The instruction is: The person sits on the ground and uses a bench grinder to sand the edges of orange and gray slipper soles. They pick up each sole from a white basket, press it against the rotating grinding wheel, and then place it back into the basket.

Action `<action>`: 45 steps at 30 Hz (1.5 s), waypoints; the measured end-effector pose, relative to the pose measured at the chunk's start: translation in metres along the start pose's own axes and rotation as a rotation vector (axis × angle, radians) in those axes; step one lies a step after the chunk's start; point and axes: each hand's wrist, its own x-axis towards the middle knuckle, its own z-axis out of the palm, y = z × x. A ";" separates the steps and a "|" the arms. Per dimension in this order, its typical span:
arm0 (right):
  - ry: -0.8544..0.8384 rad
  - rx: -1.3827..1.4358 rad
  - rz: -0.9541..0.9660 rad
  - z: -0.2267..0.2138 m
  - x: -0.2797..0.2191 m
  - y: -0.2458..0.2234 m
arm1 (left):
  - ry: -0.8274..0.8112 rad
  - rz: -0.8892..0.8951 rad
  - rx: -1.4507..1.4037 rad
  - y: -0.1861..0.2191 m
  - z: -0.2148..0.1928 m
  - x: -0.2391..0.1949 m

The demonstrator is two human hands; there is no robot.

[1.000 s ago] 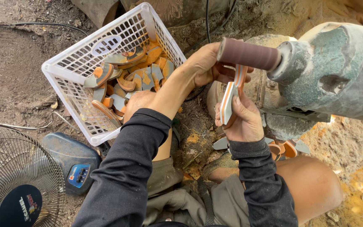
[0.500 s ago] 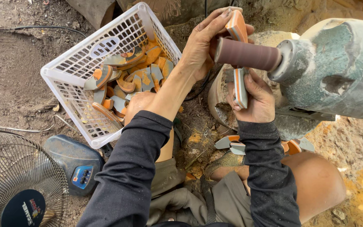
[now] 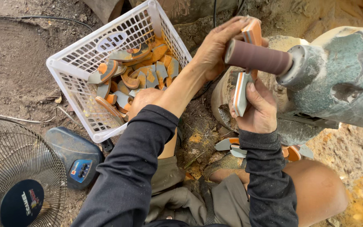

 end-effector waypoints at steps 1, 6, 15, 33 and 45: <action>0.003 0.008 -0.006 0.002 -0.003 0.001 | 0.037 -0.034 0.029 -0.003 0.000 0.001; 0.011 0.029 -0.028 0.015 -0.015 0.009 | 0.184 -0.203 0.043 -0.021 -0.002 0.002; 0.084 0.051 0.003 0.024 -0.040 0.018 | -0.008 -0.312 0.016 -0.028 0.005 -0.018; -0.063 0.128 -0.038 -0.021 0.012 0.004 | -0.069 0.044 -0.132 0.002 -0.001 0.007; 0.030 0.041 -0.010 0.003 0.001 0.007 | -0.040 0.010 -0.041 -0.006 -0.007 0.013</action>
